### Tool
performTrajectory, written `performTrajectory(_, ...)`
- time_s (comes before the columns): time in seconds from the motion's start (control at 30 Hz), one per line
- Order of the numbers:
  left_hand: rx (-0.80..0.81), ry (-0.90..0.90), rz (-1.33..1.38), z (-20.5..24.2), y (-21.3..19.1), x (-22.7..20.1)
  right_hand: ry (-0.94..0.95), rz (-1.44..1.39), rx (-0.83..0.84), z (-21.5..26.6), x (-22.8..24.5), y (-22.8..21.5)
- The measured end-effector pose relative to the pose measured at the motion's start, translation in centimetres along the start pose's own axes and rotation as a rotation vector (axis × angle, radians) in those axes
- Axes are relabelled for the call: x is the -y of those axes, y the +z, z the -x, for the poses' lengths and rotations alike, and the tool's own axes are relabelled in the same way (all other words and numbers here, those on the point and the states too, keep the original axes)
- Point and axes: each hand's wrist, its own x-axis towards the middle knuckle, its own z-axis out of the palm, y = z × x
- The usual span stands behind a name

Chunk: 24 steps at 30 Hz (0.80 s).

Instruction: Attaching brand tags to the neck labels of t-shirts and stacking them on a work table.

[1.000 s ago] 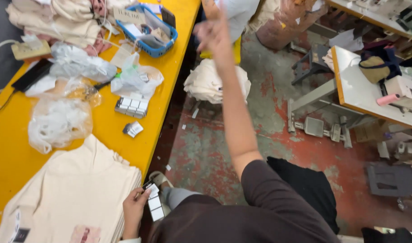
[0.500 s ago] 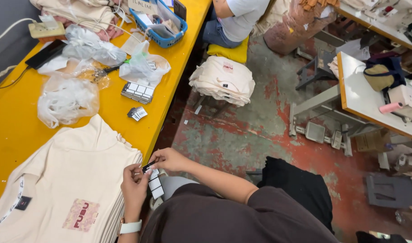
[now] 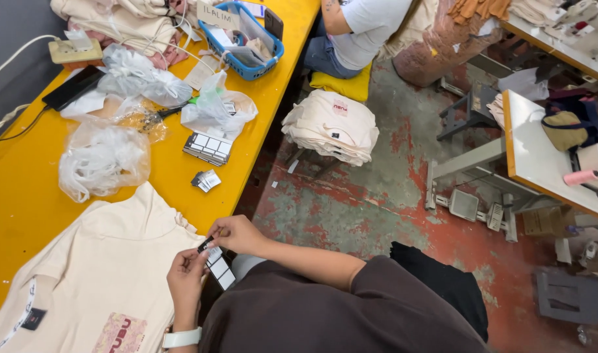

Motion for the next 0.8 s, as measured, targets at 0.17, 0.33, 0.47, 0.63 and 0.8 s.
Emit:
performTrajectory(0.17, -0.018, 0.009, -0.012, -4.7, 1.8, -3.4, -0.032, -0.064, 0.084, -6.4, 0.4, -3.0)
performTrajectory(0.33, -0.032, 0.020, 0.033, -8.7, 4.4, -6.0, -0.023, -0.177, 0.146, -11.5, -0.2, -6.2)
performTrajectory(0.47, -0.032, 0.002, 0.010, -11.8, 5.9, -5.3, -0.082, -0.106, 0.229, -14.8, -0.9, -8.9)
performTrajectory(0.63, -0.134, -0.093, 0.058, -15.9, 5.9, -2.7, -0.122, -0.299, -0.093, -29.7, -11.5, -21.1)
performTrajectory(0.8, -0.256, -0.260, 0.099, -17.1, 4.6, -3.8, -0.336, -0.536, -1.054, -28.1, 2.9, -40.3)
